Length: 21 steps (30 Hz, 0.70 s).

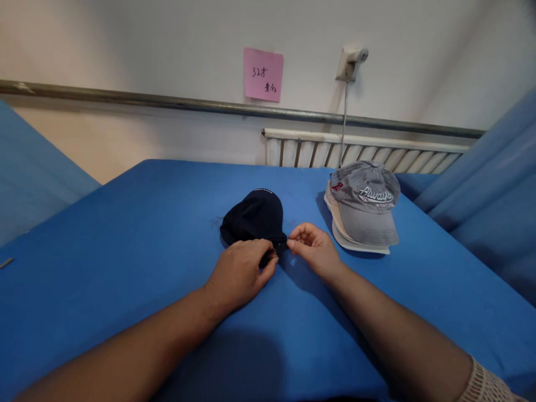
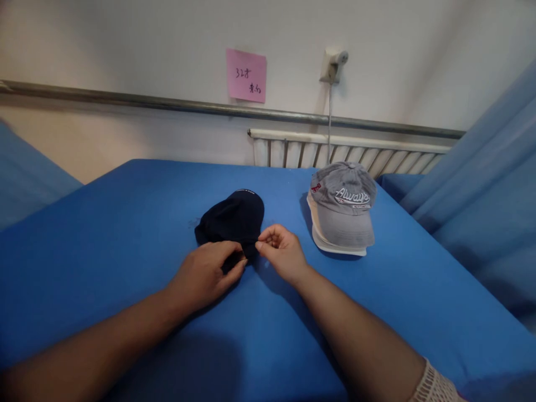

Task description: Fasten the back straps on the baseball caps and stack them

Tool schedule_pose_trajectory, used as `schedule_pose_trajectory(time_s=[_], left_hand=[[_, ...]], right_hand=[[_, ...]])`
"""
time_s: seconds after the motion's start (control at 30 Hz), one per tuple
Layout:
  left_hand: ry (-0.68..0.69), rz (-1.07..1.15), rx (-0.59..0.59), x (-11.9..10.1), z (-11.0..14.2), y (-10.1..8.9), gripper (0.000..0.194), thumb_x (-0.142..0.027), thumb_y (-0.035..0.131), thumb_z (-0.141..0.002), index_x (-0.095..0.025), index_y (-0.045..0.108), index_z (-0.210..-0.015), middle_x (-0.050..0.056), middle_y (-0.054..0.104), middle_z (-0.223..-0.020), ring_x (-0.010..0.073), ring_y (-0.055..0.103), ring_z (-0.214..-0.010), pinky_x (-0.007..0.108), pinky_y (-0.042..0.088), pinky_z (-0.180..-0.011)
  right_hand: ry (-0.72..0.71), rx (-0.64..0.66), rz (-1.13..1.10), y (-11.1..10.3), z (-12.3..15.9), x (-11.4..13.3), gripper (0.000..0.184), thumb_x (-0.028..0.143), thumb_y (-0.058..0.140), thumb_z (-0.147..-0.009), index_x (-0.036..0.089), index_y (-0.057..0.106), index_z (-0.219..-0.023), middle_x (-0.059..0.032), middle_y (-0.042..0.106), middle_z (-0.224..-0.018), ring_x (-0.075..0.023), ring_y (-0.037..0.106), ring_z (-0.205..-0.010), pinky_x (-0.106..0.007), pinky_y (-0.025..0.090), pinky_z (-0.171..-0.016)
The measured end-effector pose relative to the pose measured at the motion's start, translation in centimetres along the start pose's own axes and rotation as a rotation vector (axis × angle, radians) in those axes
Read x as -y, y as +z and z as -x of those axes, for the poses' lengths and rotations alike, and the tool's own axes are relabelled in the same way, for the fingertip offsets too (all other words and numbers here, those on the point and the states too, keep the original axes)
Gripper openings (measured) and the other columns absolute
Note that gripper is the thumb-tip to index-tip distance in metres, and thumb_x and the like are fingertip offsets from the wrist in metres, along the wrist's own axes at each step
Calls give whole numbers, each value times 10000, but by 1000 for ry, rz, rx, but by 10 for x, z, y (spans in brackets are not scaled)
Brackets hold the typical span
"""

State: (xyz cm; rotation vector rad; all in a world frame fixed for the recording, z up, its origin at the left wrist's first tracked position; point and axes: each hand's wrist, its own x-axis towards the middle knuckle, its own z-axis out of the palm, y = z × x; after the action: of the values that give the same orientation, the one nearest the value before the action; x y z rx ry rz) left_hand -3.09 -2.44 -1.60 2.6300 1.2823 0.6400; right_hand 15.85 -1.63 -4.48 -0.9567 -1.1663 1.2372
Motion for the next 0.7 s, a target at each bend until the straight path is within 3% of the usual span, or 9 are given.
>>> schedule_pose_trajectory(time_s=[0.17, 0.43, 0.7], left_hand=[[79, -106, -73, 5, -2, -5, 182, -313, 527, -923, -205, 662, -980, 60, 707, -887, 232, 603, -819, 406, 408, -835], [98, -123, -161, 8, -4, -9, 165, -307, 574, -911, -222, 693, -987, 61, 728, -953, 257, 608, -904, 466, 340, -974], [-51, 41, -146, 25, -11, -8, 223, -357, 573, -900, -231, 723, -1008, 58, 744, -920, 243, 637, -882, 436, 398, -931]], right_hand=[[-13, -92, -20, -8, -6, -2, 239, 344, 778, -662, 219, 586, -731, 54, 569, -582, -106, 514, -533, -253, 434, -526], [-22, -130, -30, -9, -7, -3, 245, 368, 770, -685, 215, 586, -739, 56, 561, -583, -98, 508, -534, -238, 435, -528], [-52, -208, 7, -4, -10, -11, 286, 438, 763, -680, 225, 595, -769, 32, 610, -692, -105, 530, -565, -246, 489, -535]])
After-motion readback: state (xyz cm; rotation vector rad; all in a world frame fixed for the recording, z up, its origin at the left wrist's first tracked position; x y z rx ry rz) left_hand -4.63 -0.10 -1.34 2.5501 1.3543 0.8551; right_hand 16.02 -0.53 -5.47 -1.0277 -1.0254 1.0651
